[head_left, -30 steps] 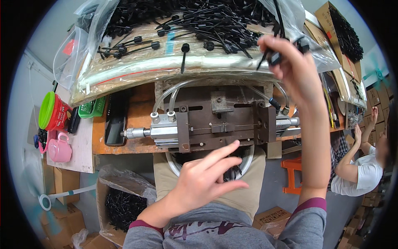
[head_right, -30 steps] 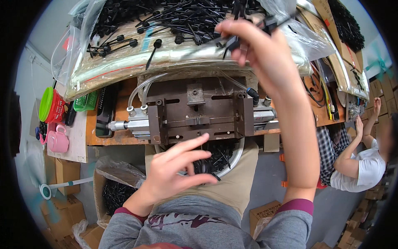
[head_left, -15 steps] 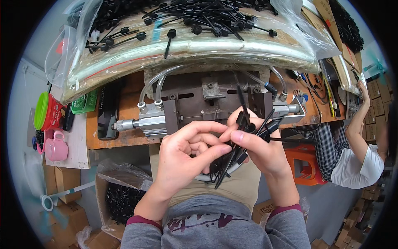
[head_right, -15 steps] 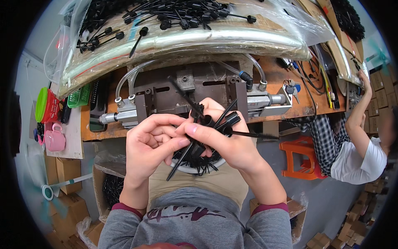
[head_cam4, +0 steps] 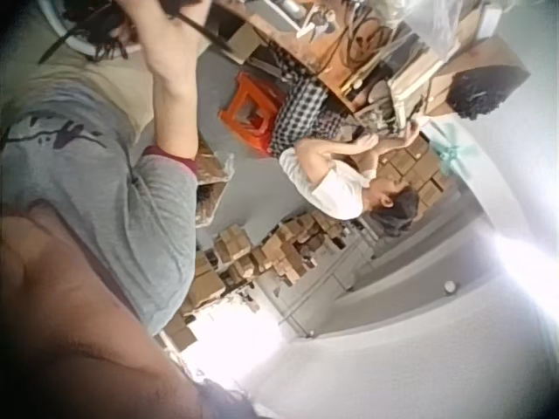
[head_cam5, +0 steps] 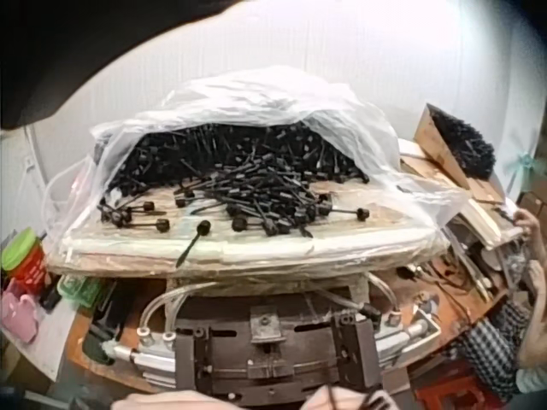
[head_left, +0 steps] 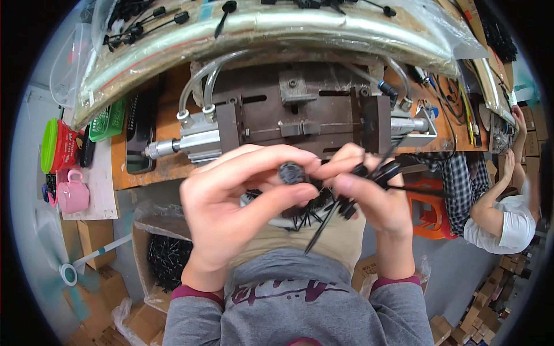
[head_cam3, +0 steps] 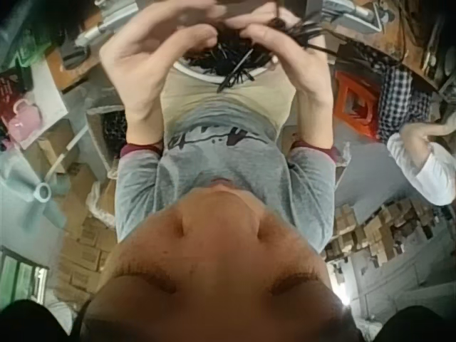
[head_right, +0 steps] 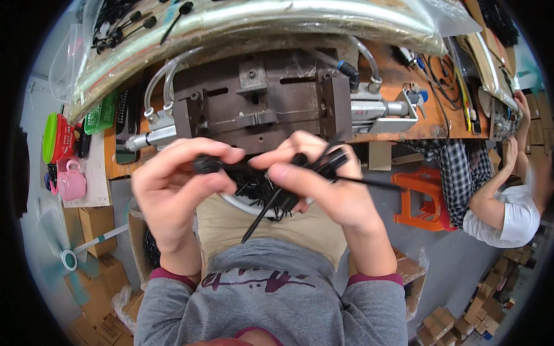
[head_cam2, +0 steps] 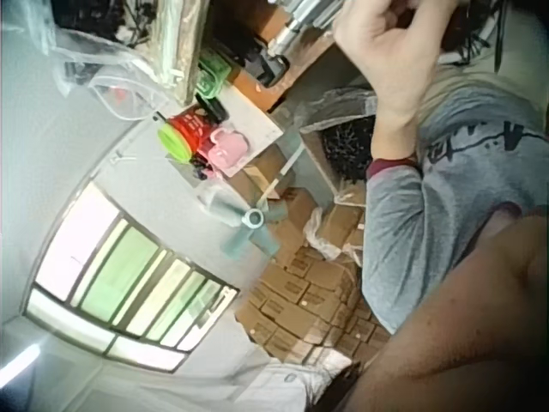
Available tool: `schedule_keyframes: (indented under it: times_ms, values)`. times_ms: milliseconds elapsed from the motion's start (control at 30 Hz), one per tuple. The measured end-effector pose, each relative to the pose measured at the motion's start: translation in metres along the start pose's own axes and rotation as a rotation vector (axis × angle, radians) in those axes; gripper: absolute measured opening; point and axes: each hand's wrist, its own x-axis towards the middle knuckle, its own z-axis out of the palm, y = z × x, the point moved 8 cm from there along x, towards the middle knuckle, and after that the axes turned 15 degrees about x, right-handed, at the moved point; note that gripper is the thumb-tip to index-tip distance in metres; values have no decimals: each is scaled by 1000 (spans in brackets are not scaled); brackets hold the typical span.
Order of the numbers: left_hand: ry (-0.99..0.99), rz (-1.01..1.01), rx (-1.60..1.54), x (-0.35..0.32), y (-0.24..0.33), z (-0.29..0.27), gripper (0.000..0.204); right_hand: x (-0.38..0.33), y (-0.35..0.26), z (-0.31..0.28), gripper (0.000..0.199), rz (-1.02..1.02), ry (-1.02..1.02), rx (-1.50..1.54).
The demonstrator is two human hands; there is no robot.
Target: The recorder is using a specialized clamping fixture or press to assemble black plastic components.
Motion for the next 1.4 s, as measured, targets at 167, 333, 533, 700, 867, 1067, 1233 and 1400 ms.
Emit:
schedule_keyframes:
  times_ms: [167, 333, 533, 700, 867, 1067, 1233, 1400]
  values:
    - [-35, 419, 406, -10, 12, 1, 42, -14, -7, -19, 24, -107, 115, 38]
    - [12, 483, 747, -18, -12, 27, 36, -18, -10, -16, 23, -107, 119, -25]
    - [82, 634, 1186, -12, -19, 48, 23, -20, -4, -19, 22, -81, 128, -65]
    - [61, 535, 1251, -5, -14, 47, 26, -21, 2, -22, 22, -73, 117, -123]
    - [45, 484, 1261, -6, -21, 45, 24, -24, 25, -27, 23, 108, 160, -94]
    - [31, 607, 744, -20, 6, 39, 30, -24, 44, -26, 19, 272, 184, -67]
    - [-80, 485, 703, -13, -9, 43, 31, -14, 40, -5, 28, 198, 102, -278]
    - [-67, 388, 594, -10, -13, 27, 33, -13, 37, -1, 19, 195, -1, -216]
